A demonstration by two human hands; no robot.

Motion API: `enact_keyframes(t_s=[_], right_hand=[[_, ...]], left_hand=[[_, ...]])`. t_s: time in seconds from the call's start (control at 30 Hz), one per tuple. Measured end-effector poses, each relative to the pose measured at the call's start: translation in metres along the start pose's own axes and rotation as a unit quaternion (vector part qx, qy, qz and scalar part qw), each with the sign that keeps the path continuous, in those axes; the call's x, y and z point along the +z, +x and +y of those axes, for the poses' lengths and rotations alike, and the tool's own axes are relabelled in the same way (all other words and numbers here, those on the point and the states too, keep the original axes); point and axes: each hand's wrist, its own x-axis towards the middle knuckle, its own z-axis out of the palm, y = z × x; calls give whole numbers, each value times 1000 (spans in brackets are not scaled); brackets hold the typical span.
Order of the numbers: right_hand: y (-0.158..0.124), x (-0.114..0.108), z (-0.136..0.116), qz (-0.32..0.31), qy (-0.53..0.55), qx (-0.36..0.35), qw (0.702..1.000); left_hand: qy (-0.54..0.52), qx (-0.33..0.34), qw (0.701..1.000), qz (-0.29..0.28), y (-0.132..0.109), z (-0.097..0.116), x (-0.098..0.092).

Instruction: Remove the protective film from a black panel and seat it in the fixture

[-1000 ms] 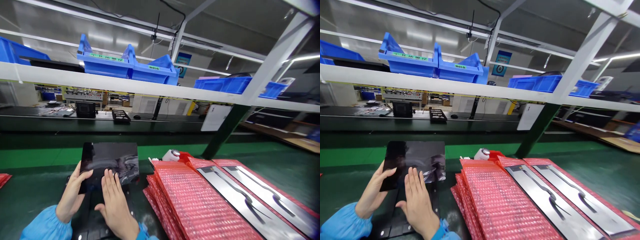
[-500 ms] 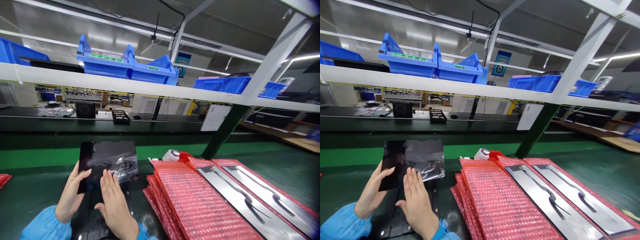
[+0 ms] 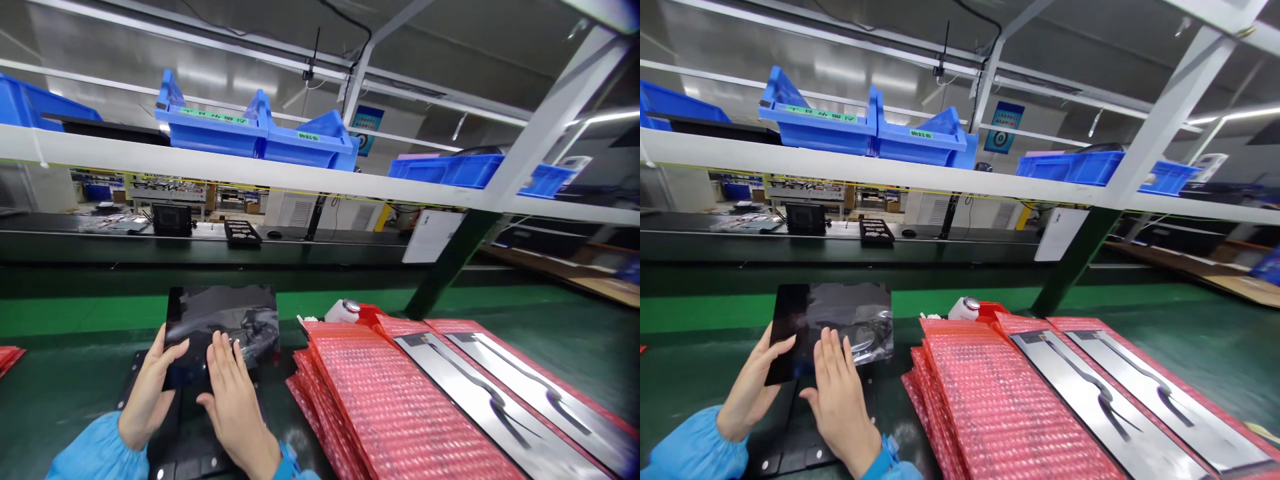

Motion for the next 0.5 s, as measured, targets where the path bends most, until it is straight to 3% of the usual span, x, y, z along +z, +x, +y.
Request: enact_keyframes(t_s=[0.07,0.2,0.27,0.33,0.43,0.5], right_hand=[[0,-1,4,4,-2,-6,1000],[-3,5,14,124,-8,157,980],[-2,6,11,145,-8,190,971],[2,3,0,99,-9,125,987],[8,-7,-15,-13,-14,-26,999],[10,-11,-18,-28,-16,-53,998]], left_hand=[[0,2,1000,-17,-1,-1,2],[5,8,1000,-26,-4,-4,5],[9,0,1000,-6,-4,-8,4],[22,-13,999,29,-4,-14,2],[49,-39,995,82,-5,-21,-2],[47,-53,994,85,-6,-23,-2]])
